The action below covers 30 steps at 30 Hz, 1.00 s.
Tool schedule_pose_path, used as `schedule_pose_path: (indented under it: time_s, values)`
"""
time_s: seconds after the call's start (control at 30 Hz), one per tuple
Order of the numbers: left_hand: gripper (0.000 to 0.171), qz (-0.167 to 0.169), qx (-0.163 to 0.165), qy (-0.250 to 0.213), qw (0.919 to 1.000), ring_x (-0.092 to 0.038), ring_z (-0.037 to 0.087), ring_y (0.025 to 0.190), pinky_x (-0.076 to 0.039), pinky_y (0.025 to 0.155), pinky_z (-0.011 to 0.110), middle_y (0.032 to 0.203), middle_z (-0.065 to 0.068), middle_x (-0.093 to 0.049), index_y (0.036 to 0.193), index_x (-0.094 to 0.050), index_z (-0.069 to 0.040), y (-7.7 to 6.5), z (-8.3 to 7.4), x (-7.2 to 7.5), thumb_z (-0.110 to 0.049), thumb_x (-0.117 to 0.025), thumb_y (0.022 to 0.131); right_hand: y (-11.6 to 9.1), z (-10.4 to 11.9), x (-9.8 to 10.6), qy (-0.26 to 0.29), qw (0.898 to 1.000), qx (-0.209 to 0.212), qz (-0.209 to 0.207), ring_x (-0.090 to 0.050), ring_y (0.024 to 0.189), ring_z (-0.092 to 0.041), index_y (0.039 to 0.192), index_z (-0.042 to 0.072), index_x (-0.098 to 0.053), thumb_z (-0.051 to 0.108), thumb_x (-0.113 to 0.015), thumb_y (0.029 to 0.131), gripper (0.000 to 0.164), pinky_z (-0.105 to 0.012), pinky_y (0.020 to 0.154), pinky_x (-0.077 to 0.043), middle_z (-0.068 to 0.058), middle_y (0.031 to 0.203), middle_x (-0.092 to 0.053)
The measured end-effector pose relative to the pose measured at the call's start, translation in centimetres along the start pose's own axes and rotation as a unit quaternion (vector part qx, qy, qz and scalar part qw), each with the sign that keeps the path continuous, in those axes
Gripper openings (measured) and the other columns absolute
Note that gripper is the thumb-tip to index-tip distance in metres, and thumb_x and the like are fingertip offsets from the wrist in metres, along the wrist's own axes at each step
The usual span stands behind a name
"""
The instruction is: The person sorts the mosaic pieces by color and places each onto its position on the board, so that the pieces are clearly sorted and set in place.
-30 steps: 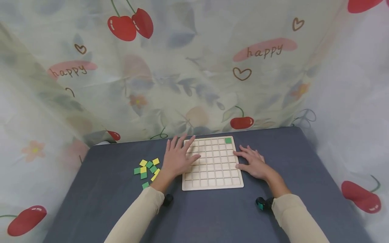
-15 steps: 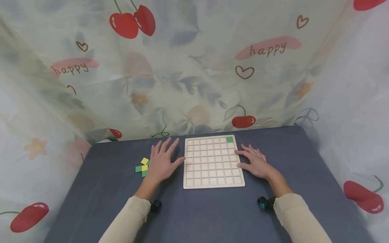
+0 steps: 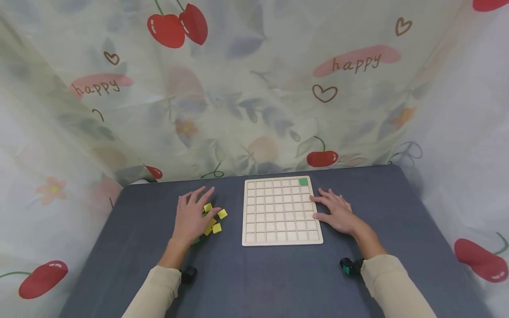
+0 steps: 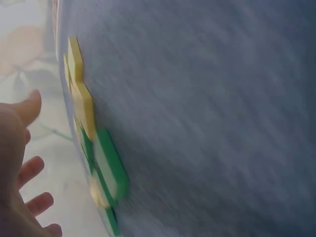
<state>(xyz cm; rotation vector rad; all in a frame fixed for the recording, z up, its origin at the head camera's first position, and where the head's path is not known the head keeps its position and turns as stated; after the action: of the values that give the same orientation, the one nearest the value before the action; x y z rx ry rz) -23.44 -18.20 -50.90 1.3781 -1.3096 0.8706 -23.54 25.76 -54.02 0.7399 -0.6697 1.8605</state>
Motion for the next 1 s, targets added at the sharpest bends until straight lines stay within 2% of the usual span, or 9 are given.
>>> schedule_pose_path:
  time_s: [0.2, 0.37, 0.7, 0.9, 1.0]
  values:
    - [0.057, -0.023, 0.032, -0.019, 0.999, -0.042, 0.039, 0.135, -0.033, 0.116, 0.061, 0.15, 0.007, -0.052, 0.147, -0.056, -0.027, -0.7, 2.3, 0.5, -0.045, -0.071, 0.095, 0.2, 0.0, -0.3, 0.002, 1.0, 0.003, -0.003, -0.001, 0.156, -0.052, 0.155, 0.017, -0.045, 0.043, -0.066, 0.099, 0.065, -0.075, 0.118, 0.002, -0.022, 0.17, -0.018]
    - [0.046, -0.021, 0.063, -0.039, 0.997, -0.042, 0.038, 0.129, -0.038, 0.109, 0.059, 0.142, 0.009, -0.055, 0.138, -0.066, -0.021, -1.0, 3.3, 0.6, -0.038, -0.072, 0.096, 0.2, 0.0, -0.1, 0.003, 1.0, 0.004, -0.01, -0.002, 0.156, -0.052, 0.154, 0.017, -0.046, 0.043, -0.066, 0.098, 0.065, -0.075, 0.117, 0.001, -0.022, 0.169, -0.019]
    - [0.036, 0.008, 0.085, -0.047, 0.9952, -0.04, 0.037, 0.128, -0.039, 0.107, 0.058, 0.136, 0.011, -0.056, 0.128, -0.073, -0.017, -1.0, 4.4, 0.2, -0.035, -0.069, 0.098, 0.0, 0.0, 0.1, 0.003, 1.0, 0.004, -0.006, -0.002, 0.156, -0.053, 0.154, 0.017, -0.046, 0.04, -0.066, 0.099, 0.063, -0.075, 0.118, 0.001, -0.023, 0.169, -0.019]
    - [0.032, 0.027, 0.099, -0.054, 0.9933, -0.038, 0.036, 0.128, -0.039, 0.106, 0.057, 0.136, 0.012, -0.055, 0.125, -0.075, -0.017, -0.8, 4.5, 0.0, -0.034, -0.07, 0.098, -0.1, 0.1, 0.0, 0.002, 1.0, 0.0, -0.003, -0.002, 0.156, -0.052, 0.154, 0.018, -0.046, 0.041, -0.065, 0.099, 0.063, -0.075, 0.118, 0.001, -0.022, 0.169, -0.019]
    - [0.028, 0.034, 0.111, -0.073, 0.9906, -0.037, 0.037, 0.13, -0.04, 0.106, 0.056, 0.139, 0.013, -0.054, 0.121, -0.076, -0.016, -0.6, 4.4, 0.0, -0.03, -0.072, 0.097, -0.1, 0.1, 0.1, -0.001, 1.0, -0.001, -0.004, -0.003, 0.156, -0.052, 0.154, 0.018, -0.046, 0.042, -0.065, 0.099, 0.063, -0.075, 0.118, 0.0, -0.022, 0.169, -0.019]
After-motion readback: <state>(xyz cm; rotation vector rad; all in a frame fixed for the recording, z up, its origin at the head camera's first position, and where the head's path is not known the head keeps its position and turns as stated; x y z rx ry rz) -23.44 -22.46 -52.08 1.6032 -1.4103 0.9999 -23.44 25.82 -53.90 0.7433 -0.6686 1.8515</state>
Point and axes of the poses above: each hand's wrist, its own y-axis towards the middle knuckle, its own x-axis out of the back of the hand, z = x × y, the point moved 4 cm from there along y, towards the middle knuckle
